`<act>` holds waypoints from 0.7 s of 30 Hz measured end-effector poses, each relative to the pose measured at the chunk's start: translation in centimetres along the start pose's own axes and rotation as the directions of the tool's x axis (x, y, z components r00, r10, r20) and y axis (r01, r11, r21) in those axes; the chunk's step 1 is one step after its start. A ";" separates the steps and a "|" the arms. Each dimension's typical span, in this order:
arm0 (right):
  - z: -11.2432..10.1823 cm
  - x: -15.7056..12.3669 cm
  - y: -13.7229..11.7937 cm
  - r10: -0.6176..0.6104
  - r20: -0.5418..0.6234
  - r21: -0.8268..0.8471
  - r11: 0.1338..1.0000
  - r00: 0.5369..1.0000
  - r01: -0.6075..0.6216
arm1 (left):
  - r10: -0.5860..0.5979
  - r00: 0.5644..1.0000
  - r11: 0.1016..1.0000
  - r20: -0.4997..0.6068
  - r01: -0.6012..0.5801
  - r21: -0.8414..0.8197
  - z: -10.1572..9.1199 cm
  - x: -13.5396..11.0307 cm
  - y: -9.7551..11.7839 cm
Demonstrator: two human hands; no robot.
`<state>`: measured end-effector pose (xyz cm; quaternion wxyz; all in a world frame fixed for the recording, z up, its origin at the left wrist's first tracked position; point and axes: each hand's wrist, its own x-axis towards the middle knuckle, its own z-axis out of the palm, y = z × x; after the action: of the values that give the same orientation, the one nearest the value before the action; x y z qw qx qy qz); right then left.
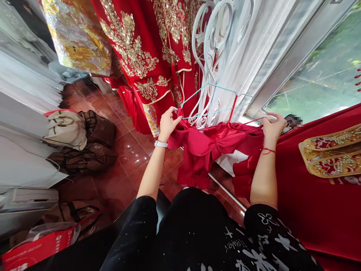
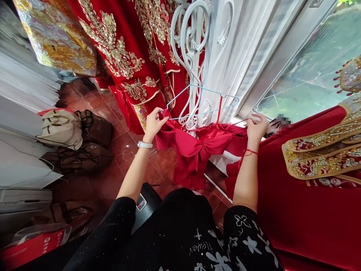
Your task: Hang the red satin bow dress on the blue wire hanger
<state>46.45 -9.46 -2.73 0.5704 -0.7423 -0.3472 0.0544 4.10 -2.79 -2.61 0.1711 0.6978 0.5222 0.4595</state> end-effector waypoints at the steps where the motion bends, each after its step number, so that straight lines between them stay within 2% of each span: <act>1: 0.8 0.1 -0.6 0.060 -0.038 0.099 0.993 0.997 -0.056 | 0.005 1.000 1.000 0.002 -0.005 0.002 -0.1 0.0 0.0; 5: 3.3 0.6 -2.7 0.195 -0.039 0.314 0.934 0.980 -0.173 | 0.006 1.000 1.000 -0.003 -0.006 0.020 -0.2 0.0 0.0; 8: 4.0 0.9 -3.4 0.207 0.079 0.437 0.872 0.975 -0.221 | -0.001 1.000 0.999 -0.015 0.001 0.037 -0.1 0.0 0.1; 11: 4.2 1.4 -3.6 0.107 0.162 0.542 0.821 0.981 -0.179 | -0.004 1.000 0.999 -0.022 0.005 0.054 -0.2 0.0 0.1; 14: 4.5 2.0 -3.7 -0.022 0.135 0.593 0.803 0.991 -0.063 | 0.001 1.000 0.998 -0.010 0.000 0.065 -0.6 0.2 0.0; 18: 5.3 3.2 -3.6 -0.083 0.116 0.584 0.811 0.990 -0.001 | 0.022 1.000 0.998 0.009 -0.022 0.054 -1.1 0.6 -0.4; 21: 5.9 4.1 -3.4 -0.162 0.184 0.528 0.848 0.969 0.041 | 0.030 0.999 0.999 0.028 -0.031 0.027 -1.2 1.2 -0.8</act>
<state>45.18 -1.98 -0.43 0.7096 -0.5299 -0.4199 0.1983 2.68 -1.74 -2.02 0.1617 0.7142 0.5155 0.4450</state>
